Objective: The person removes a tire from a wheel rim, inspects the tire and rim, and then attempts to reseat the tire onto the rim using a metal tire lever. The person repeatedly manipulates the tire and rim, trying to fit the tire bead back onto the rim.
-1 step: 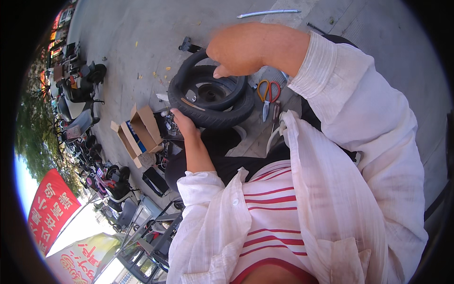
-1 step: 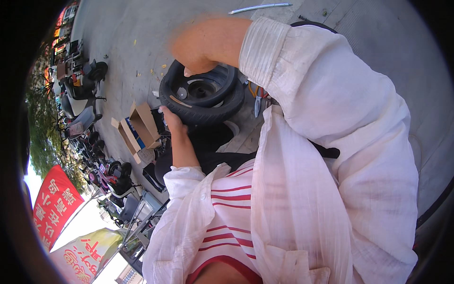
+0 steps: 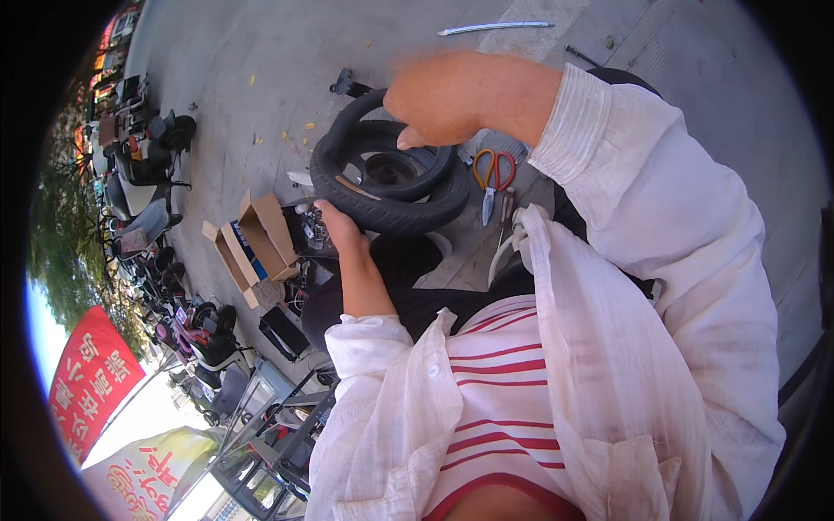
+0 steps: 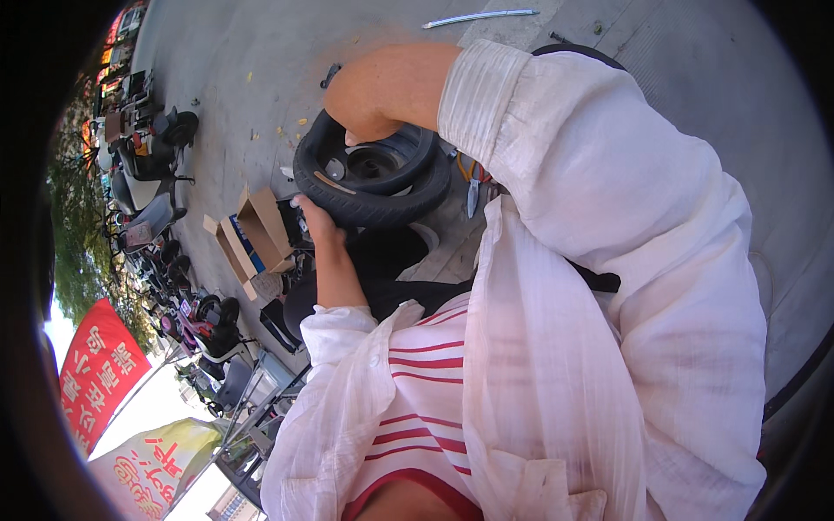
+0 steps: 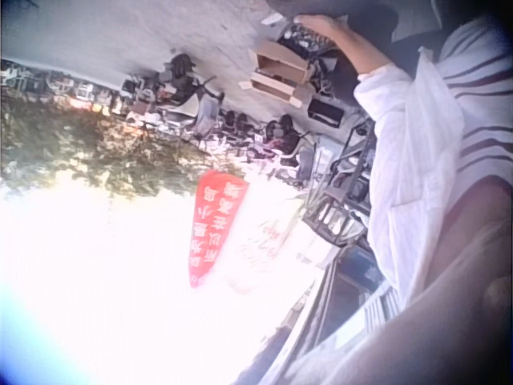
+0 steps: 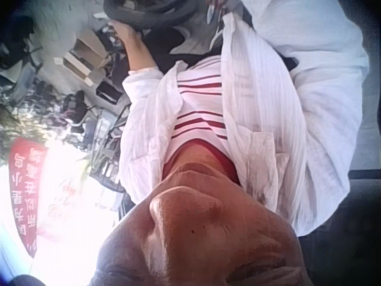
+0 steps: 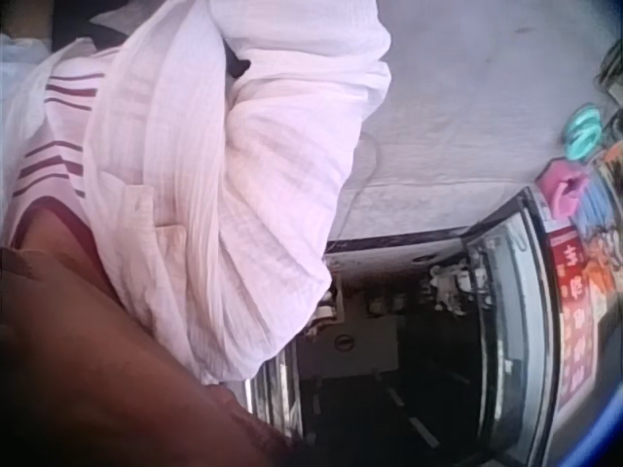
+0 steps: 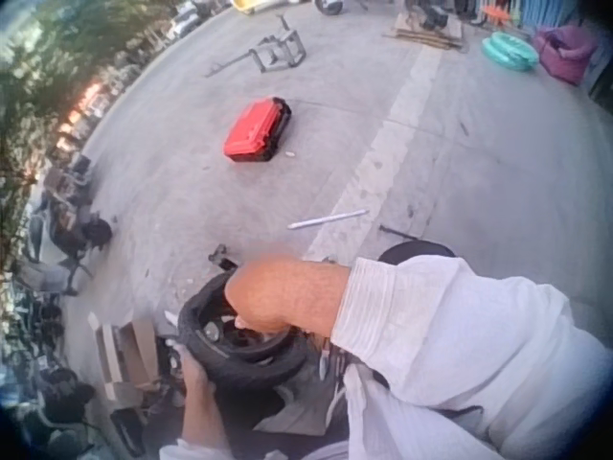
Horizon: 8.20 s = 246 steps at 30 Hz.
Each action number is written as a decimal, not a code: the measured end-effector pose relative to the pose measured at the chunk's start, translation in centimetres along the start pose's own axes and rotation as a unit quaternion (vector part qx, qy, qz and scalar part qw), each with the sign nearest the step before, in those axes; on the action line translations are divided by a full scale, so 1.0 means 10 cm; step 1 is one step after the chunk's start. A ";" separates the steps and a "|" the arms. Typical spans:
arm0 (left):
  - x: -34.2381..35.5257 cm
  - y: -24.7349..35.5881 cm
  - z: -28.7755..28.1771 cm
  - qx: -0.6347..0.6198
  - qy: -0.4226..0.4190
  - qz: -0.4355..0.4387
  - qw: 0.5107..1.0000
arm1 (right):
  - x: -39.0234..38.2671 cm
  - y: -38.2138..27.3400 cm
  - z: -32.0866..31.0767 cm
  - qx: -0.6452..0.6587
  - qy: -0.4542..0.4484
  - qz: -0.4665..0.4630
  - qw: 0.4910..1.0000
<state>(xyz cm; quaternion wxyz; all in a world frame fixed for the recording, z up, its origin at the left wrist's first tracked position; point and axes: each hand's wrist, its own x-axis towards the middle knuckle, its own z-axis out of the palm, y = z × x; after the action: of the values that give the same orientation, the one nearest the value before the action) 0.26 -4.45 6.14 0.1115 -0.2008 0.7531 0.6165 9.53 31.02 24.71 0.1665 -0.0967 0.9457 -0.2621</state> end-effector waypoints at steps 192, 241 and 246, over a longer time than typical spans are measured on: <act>-0.93 -0.43 -0.02 0.187 0.036 0.075 0.979 | 0.68 -0.64 2.53 0.834 -0.089 0.103 0.535; -1.19 0.28 0.84 0.494 0.073 0.261 0.826 | 0.92 -0.10 2.72 0.637 0.185 0.162 0.730; -1.00 0.46 0.69 0.519 0.027 0.234 0.822 | 0.85 -0.26 2.56 0.583 0.169 0.200 0.769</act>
<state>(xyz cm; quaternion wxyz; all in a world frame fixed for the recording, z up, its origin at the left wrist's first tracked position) 6.65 4.62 12.92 0.0308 0.0526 0.9887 0.1368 11.23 14.65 3.17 0.0770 0.2563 0.6220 -0.7359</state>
